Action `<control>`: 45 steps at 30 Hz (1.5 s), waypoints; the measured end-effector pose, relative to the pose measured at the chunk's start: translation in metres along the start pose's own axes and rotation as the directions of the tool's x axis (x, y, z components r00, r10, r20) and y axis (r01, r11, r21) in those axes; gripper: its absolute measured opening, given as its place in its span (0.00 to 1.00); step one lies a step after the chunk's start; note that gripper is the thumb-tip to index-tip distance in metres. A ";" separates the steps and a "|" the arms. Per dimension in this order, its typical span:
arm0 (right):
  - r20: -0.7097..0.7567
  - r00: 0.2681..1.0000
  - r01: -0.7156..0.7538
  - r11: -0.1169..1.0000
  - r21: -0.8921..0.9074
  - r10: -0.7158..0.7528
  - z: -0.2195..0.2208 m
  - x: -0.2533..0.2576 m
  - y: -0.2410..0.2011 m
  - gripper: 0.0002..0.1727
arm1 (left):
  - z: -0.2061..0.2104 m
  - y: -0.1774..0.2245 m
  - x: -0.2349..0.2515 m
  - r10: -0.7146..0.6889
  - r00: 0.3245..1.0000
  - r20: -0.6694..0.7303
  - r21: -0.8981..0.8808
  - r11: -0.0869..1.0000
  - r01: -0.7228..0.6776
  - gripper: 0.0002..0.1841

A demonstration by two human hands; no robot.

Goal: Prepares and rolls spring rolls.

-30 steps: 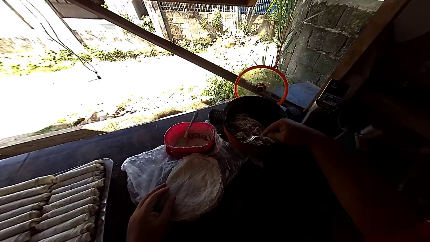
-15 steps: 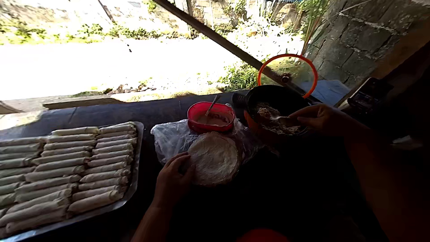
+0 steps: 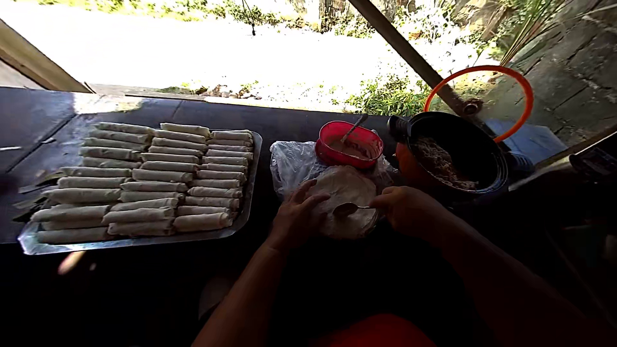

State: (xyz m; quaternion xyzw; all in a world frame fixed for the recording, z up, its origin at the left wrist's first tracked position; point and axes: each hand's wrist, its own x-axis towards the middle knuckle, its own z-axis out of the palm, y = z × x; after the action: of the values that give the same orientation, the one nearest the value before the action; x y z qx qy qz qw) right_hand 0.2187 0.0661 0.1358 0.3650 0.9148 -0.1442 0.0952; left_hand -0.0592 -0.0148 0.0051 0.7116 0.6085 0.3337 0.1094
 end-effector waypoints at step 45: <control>-0.425 0.894 -0.159 0.987 -0.005 0.142 0.029 -0.062 0.007 0.17 | 0.018 0.043 0.010 0.003 0.993 0.117 0.110 0.994 -0.016 0.14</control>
State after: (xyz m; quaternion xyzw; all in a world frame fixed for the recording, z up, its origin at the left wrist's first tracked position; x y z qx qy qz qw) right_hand 0.2696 0.0219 0.1243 0.4551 0.8854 -0.0358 -0.0872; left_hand -0.0140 -0.0109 0.0195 0.7378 0.6151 0.2581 0.1035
